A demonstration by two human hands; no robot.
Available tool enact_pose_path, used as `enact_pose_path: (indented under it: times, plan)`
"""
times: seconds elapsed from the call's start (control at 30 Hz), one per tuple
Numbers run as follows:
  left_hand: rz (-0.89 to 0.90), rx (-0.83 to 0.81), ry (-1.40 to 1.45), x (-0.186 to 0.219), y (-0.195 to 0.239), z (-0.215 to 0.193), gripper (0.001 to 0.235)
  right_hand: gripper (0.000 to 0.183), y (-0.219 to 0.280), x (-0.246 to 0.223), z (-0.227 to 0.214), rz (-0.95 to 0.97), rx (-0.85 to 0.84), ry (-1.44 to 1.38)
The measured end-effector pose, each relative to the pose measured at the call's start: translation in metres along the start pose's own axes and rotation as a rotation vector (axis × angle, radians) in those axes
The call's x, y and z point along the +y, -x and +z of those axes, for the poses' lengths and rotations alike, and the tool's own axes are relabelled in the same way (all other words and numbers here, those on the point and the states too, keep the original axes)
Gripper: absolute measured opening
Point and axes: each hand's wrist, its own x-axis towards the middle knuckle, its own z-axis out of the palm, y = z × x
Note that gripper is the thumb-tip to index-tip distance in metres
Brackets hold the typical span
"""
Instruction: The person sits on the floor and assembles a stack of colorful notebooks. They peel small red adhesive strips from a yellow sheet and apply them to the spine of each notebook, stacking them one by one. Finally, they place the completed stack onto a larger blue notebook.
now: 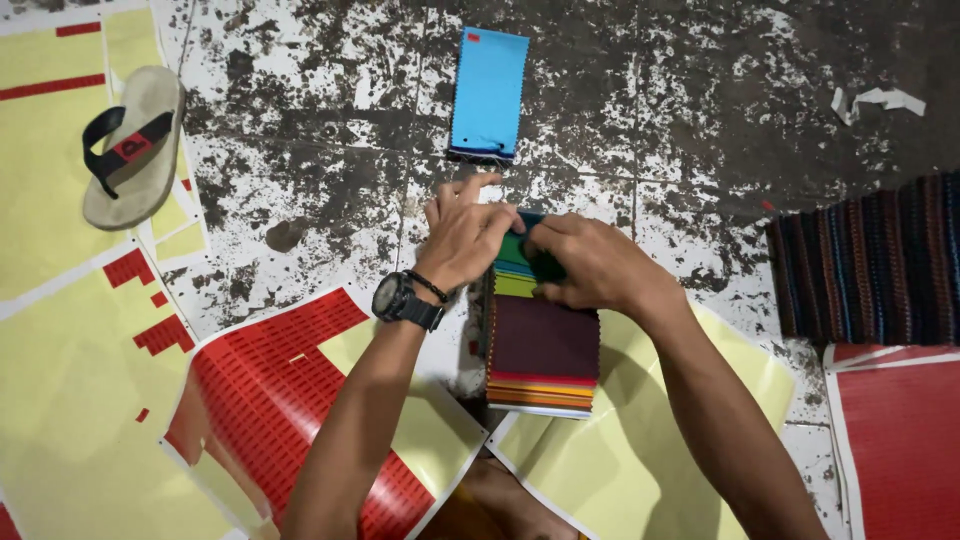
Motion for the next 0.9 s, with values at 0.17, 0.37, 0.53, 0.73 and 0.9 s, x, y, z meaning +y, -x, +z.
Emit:
enact_pose_path:
  times: [0.17,0.37,0.53,0.73,0.9]
  plan:
    - [-0.031,-0.027,0.058,0.004,0.005,-0.006,0.052,0.062,-0.009,-0.01,-0.012,0.071,-0.083,0.022]
    - [-0.035,-0.058,0.086,0.013,0.008,-0.017,0.058,0.042,-0.01,0.007,0.014,-0.064,0.114,0.227]
    - [-0.055,-0.07,0.056,0.021,0.014,-0.024,0.053,0.017,0.003,-0.011,0.007,-0.122,0.183,0.306]
    - [-0.054,-0.073,0.027,0.024,0.015,-0.024,0.052,0.024,0.003,-0.015,0.003,-0.057,-0.105,0.052]
    - [-0.097,-0.102,-0.036,0.023,0.012,-0.021,0.048,0.051,0.015,-0.031,-0.01,0.033,-0.248,-0.252]
